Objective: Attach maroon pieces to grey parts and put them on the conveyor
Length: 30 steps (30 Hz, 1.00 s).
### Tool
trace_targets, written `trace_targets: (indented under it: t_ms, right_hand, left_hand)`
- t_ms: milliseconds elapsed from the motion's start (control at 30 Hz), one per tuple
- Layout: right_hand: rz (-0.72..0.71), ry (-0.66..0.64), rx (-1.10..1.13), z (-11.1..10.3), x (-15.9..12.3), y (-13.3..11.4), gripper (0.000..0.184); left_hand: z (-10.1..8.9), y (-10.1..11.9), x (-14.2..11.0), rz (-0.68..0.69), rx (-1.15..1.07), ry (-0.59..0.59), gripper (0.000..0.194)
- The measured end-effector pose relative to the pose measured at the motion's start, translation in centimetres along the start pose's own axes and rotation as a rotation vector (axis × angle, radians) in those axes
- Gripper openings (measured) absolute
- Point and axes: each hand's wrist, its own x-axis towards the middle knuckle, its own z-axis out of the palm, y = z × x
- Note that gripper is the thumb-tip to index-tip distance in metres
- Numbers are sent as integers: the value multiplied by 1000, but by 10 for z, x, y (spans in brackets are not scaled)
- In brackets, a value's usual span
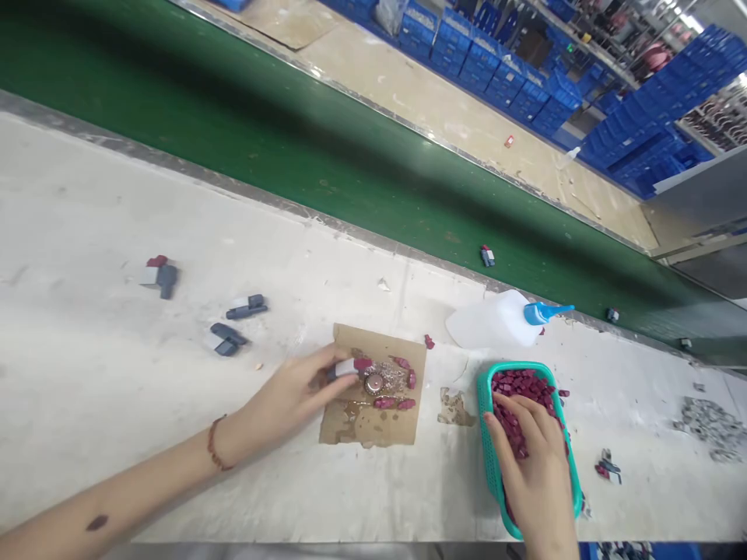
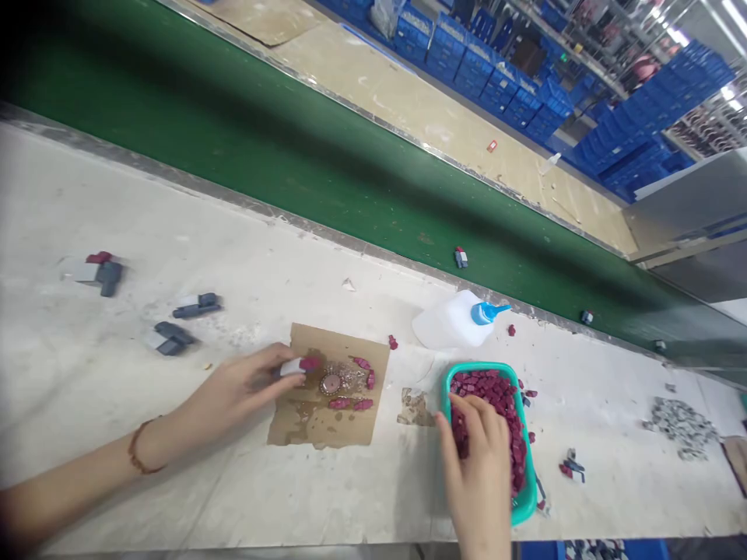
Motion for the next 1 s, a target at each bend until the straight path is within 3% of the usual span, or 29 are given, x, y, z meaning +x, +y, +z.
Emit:
trace_targets:
  t_ms: [133, 333, 467, 567, 667, 767, 900, 1000]
  right_hand:
    - [117, -67, -102, -3, -10, 36, 51]
    - [136, -68, 77, 3, -13, 35, 36]
    - [206, -67, 197, -2, -12, 32, 29]
    - [326, -63, 314, -7, -11, 30, 31]
    - [449, 19, 560, -9, -8, 24, 34]
    - [483, 91, 820, -4, -3, 13, 37]
    - [441, 42, 994, 12, 7, -8, 35]
    - [414, -40, 1011, 30, 17, -25, 32]
  left_hand:
    - [-21, 6, 33, -42, -56, 24, 33]
    - [-47, -10, 131, -132, -205, 181, 33]
    - [-59, -21, 190, -109, -5, 358, 32]
    - [-64, -26, 209, -33, 188, 414, 28]
    - [-68, -33, 204, 15, 281, 426, 30]
    - [-75, -39, 175, 116, 348, 411, 31]
    - [-93, -43, 109, 287, 449, 184, 37]
    - [-102, -46, 51, 331, 553, 20, 43]
